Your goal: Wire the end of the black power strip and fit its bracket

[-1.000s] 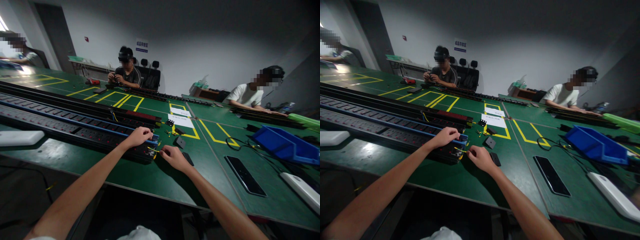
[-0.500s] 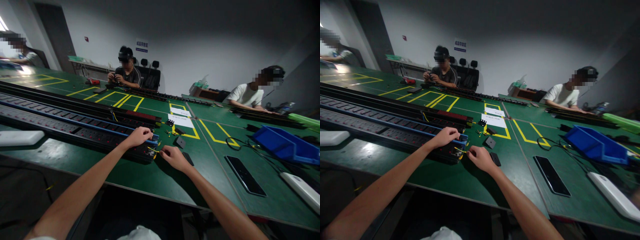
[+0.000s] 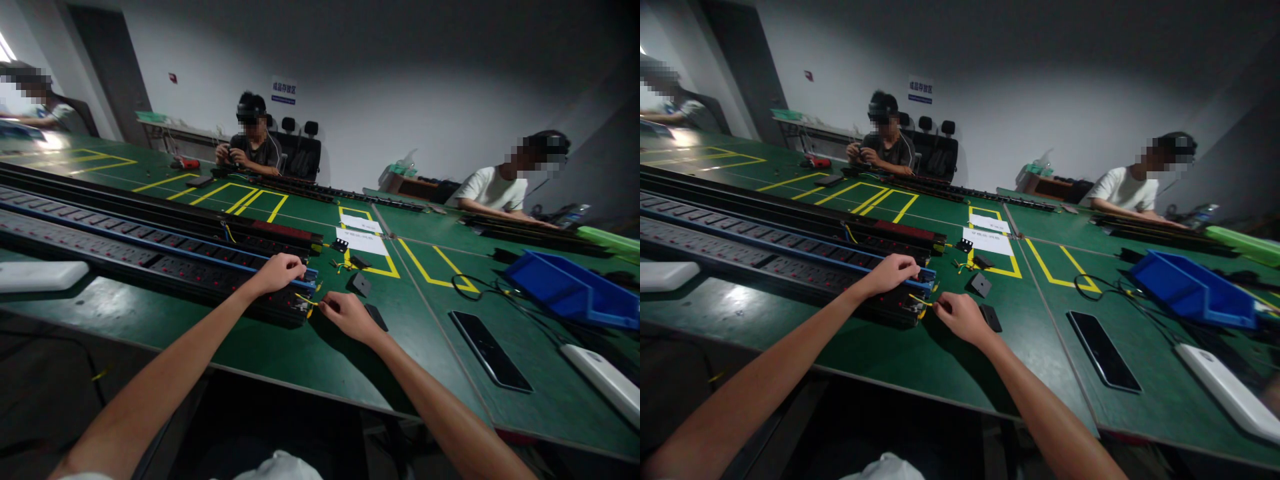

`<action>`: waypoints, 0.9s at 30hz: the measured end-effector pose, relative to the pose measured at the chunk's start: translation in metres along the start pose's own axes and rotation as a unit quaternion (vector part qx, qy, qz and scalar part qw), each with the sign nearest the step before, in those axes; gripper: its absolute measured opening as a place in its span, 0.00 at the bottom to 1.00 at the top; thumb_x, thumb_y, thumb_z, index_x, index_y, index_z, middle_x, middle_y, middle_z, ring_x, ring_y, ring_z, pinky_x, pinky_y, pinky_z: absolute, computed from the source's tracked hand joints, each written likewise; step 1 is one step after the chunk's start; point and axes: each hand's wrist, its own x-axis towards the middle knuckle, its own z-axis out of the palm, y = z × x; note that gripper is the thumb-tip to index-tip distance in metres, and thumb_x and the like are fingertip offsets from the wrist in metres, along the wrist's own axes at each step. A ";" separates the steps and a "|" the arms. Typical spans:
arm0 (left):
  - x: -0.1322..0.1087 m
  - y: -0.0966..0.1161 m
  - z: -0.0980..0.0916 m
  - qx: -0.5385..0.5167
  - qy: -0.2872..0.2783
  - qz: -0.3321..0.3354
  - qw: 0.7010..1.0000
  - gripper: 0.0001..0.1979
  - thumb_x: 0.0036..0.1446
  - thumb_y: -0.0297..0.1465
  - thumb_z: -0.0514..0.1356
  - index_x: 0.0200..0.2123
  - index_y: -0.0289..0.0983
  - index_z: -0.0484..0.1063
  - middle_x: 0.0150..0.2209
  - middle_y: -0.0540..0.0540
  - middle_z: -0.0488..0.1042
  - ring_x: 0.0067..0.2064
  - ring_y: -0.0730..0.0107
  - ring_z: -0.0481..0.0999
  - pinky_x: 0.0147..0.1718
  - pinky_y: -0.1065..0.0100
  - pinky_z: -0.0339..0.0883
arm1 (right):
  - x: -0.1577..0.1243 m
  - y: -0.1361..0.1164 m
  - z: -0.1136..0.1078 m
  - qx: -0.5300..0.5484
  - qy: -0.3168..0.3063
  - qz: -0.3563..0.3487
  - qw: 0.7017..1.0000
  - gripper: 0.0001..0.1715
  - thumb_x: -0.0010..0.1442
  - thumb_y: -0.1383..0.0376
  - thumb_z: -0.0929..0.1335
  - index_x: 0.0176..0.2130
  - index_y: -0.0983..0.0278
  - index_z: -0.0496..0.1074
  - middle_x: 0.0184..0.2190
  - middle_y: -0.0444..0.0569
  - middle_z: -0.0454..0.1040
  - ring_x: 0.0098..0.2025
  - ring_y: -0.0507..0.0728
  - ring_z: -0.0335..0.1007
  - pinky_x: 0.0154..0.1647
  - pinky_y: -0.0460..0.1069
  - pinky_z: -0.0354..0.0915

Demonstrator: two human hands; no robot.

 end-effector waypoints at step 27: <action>-0.001 0.002 -0.001 -0.002 -0.002 -0.001 1.000 0.16 0.60 0.38 0.56 0.26 0.35 0.77 0.27 0.48 0.77 0.30 0.69 0.72 0.33 0.69 0.61 | 0.000 0.004 0.001 -0.004 -0.003 -0.011 1.000 0.15 0.64 0.61 0.63 0.27 0.63 0.67 0.21 0.43 0.67 0.24 0.51 0.60 0.26 0.46 0.48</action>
